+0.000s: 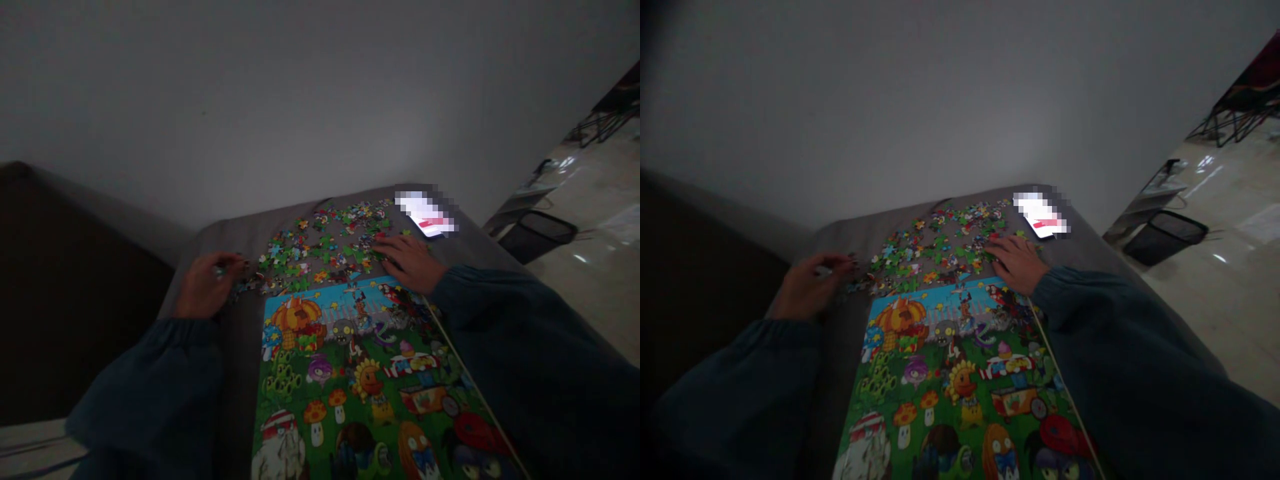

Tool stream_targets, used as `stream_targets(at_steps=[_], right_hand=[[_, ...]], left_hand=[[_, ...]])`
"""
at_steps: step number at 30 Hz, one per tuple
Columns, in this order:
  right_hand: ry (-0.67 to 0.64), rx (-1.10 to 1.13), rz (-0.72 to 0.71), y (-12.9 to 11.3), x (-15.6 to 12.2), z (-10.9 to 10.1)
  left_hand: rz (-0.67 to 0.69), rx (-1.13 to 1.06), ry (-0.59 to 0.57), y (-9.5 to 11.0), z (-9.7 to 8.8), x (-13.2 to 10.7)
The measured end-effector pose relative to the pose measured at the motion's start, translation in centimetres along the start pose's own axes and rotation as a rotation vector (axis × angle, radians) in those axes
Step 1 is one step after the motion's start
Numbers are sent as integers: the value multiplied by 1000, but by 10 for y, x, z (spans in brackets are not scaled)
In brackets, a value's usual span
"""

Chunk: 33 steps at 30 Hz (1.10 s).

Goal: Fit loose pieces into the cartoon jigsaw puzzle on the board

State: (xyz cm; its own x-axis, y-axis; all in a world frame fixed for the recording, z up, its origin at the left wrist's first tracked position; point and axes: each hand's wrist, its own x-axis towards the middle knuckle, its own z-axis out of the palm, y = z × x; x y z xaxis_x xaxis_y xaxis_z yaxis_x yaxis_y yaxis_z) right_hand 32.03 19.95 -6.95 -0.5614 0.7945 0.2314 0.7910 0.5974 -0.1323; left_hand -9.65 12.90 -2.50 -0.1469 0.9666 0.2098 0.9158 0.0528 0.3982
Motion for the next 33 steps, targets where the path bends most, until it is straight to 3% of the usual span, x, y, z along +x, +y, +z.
stream_targets(at_steps=[3,7,9,11,19,29,33], right_hand=[[-12,5,2,-1,0,-2],[-26,17,-5,-2,0,-4],[-30,13,-2,-2,0,-4],[-34,6,3,-2,0,-4],[-18,13,-5,-1,0,-2],[-55,-3,5,-2,0,-4],[-45,-2,2,-1,0,-3]], left_hand=[[50,-92,-94,30,-5,-21],[281,-362,-489,70,3,-57],[283,-448,-631,82,9,-68],[255,-482,-684,86,14,-72],[291,-396,-630,82,23,-71],[444,-258,-435,77,30,-71],[449,-261,-450,75,33,-73]])
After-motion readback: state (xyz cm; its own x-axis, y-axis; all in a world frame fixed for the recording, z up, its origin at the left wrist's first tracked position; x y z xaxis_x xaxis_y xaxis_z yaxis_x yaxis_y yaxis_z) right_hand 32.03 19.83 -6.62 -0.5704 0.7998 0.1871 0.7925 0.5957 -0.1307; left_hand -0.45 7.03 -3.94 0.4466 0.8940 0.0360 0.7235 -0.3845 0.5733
